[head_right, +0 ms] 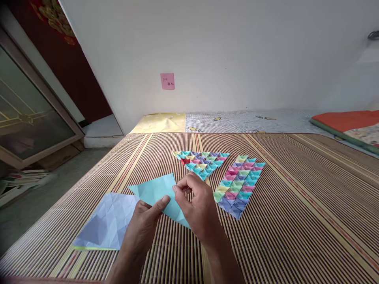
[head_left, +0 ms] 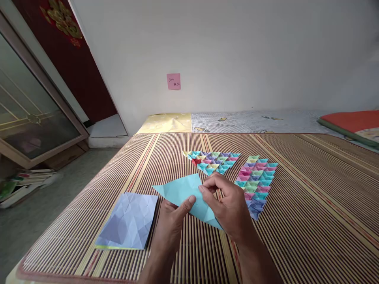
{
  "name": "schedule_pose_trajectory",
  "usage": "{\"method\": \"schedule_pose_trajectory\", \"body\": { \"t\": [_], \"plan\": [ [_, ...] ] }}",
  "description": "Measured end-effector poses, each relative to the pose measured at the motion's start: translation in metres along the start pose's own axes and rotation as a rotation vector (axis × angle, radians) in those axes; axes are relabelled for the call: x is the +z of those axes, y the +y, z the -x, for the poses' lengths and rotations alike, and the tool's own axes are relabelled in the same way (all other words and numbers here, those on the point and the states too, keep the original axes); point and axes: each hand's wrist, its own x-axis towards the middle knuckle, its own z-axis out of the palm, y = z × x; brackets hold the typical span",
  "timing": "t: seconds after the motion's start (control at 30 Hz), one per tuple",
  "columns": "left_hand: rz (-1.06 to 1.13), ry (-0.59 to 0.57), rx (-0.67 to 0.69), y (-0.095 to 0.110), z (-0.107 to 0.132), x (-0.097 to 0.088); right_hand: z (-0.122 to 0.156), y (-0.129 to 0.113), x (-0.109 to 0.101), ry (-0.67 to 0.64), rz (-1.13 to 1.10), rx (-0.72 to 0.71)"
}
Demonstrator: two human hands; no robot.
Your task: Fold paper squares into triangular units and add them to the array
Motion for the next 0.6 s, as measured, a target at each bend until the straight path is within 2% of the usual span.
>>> {"method": "schedule_pose_trajectory", "body": {
  "t": [0.1, 0.2, 0.37, 0.43, 0.6],
  "plan": [
    [0.008, 0.049, 0.021, -0.001, 0.002, 0.001, 0.0, -0.001, 0.002, 0.009, 0.015, -0.032],
    [0.009, 0.024, 0.044, 0.0, 0.003, 0.001, 0.001, 0.0, 0.001, -0.019, -0.108, 0.091],
    [-0.018, -0.02, 0.019, 0.002, 0.002, 0.0, 0.003, 0.004, -0.003, -0.157, -0.323, 0.271],
    [-0.032, 0.018, 0.027, 0.001, 0.001, -0.006, 0.004, 0.007, -0.005, -0.171, -0.322, 0.309],
    [-0.061, 0.204, 0.049, 0.006, -0.002, -0.026, 0.003, 0.012, -0.009, -0.168, -0.295, 0.356]
  ]
}}
